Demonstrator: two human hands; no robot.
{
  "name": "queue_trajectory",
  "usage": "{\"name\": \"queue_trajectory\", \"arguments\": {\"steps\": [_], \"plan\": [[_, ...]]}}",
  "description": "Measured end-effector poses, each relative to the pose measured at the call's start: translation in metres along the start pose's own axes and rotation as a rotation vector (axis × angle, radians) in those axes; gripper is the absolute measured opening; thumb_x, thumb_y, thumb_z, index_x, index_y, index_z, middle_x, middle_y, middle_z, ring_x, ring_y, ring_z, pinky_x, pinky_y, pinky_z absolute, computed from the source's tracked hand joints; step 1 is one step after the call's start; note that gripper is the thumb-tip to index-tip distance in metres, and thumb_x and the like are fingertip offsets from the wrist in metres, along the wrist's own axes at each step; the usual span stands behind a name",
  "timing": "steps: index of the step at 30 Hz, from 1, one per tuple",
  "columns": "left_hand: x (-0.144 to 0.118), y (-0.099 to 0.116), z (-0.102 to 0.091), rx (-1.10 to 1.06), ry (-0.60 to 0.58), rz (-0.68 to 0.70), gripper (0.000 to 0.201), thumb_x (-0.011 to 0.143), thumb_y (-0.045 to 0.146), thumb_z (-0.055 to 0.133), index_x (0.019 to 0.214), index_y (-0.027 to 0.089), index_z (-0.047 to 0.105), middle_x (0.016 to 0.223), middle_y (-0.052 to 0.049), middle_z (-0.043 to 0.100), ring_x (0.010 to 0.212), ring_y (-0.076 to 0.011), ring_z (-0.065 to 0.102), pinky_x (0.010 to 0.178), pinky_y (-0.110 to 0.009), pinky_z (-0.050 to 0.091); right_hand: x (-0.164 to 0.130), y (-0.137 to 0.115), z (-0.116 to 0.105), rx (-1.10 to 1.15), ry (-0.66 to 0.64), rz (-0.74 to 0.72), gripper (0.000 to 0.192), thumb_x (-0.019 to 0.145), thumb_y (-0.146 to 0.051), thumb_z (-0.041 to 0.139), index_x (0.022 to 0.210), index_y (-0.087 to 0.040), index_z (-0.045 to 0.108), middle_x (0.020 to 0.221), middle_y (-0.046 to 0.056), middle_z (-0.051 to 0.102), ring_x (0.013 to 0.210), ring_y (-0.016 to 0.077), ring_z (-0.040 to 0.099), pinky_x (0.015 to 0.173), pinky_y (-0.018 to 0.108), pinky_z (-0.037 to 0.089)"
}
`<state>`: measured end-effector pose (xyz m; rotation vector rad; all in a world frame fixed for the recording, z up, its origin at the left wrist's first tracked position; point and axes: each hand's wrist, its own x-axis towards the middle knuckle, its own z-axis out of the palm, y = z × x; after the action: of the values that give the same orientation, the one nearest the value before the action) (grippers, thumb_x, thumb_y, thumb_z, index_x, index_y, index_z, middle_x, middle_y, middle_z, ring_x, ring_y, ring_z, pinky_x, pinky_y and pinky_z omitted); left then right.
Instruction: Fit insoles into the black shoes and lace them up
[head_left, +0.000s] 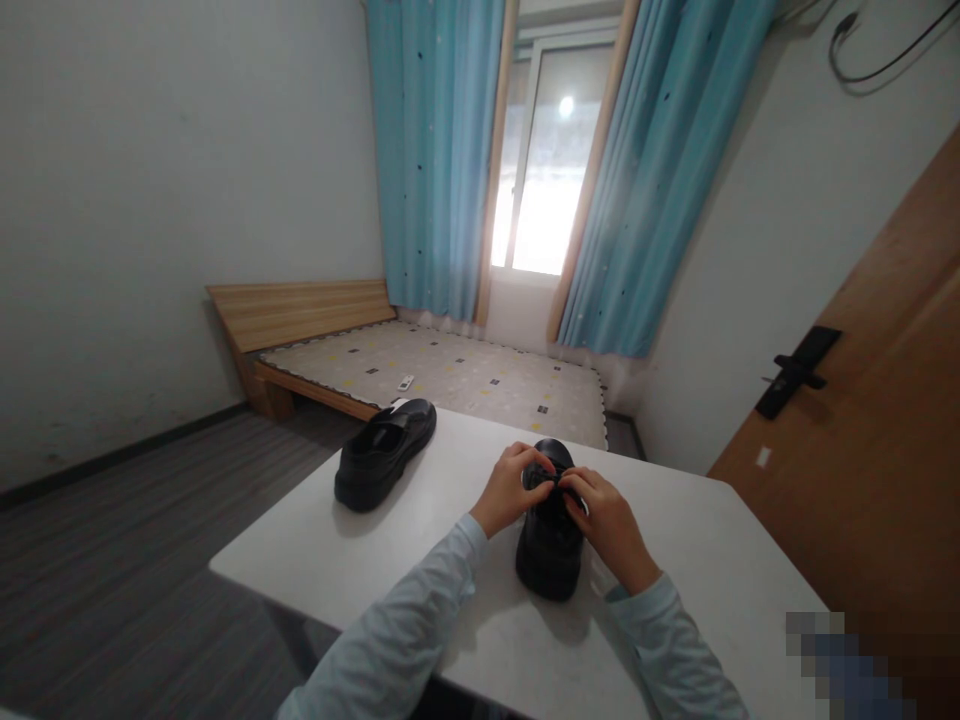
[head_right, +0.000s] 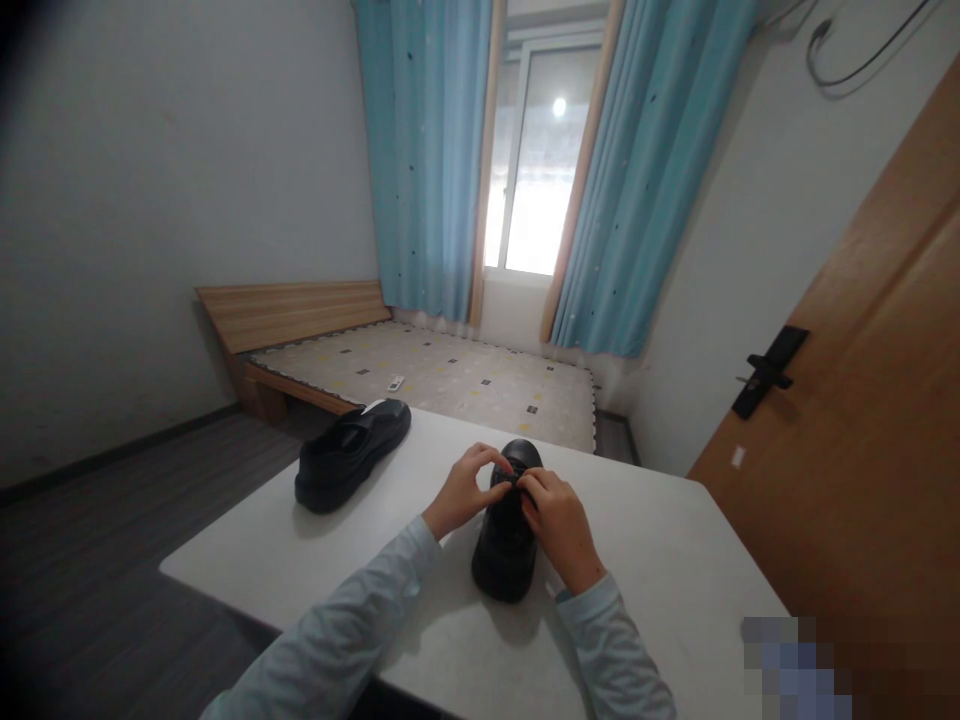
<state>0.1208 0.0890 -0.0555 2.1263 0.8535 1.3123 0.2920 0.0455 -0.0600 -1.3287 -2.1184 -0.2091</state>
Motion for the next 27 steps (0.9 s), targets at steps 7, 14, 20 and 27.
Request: {"name": "queue_trajectory", "arguments": {"steps": [7,14,20,27], "plan": [[-0.002,-0.008,0.007,-0.014,-0.073,-0.008,0.03,0.062,0.009,0.063,0.091,0.018,0.058,0.095,-0.004,0.055,0.094,-0.0194,0.053,0.086,-0.032,0.042,0.002,-0.009,0.002,-0.209,-0.027,-0.023,0.017,0.083,-0.012,0.047,0.089,-0.02,0.061,0.098,0.009,0.064,0.084,0.0226,0.06,0.074,0.034,0.046],[-0.001,-0.01,0.009,-0.011,-0.112,-0.035,0.03,0.064,0.009,0.06,0.092,0.018,0.055,0.095,-0.004,0.057,0.094,-0.0194,0.053,0.086,-0.033,0.042,0.006,-0.015,0.0,-0.243,-0.064,0.007,0.017,0.082,-0.007,0.046,0.088,-0.019,0.058,0.095,0.007,0.062,0.085,0.0192,0.059,0.071,0.029,0.046],[-0.001,-0.011,0.01,0.003,-0.121,-0.029,0.03,0.063,0.009,0.059,0.091,0.018,0.055,0.095,-0.004,0.058,0.094,-0.0205,0.052,0.086,-0.034,0.041,0.01,-0.02,-0.002,-0.224,-0.071,0.042,0.021,0.08,-0.004,0.044,0.086,-0.02,0.057,0.089,0.005,0.061,0.083,0.0179,0.057,0.071,0.027,0.045],[-0.001,-0.012,0.011,0.009,-0.122,-0.018,0.029,0.063,0.009,0.057,0.091,0.017,0.055,0.095,-0.005,0.058,0.095,-0.0211,0.051,0.087,-0.034,0.041,0.01,-0.014,0.001,-0.124,-0.051,0.05,0.022,0.078,-0.003,0.042,0.084,-0.02,0.055,0.088,0.005,0.059,0.083,0.0187,0.055,0.071,0.028,0.044]]}}
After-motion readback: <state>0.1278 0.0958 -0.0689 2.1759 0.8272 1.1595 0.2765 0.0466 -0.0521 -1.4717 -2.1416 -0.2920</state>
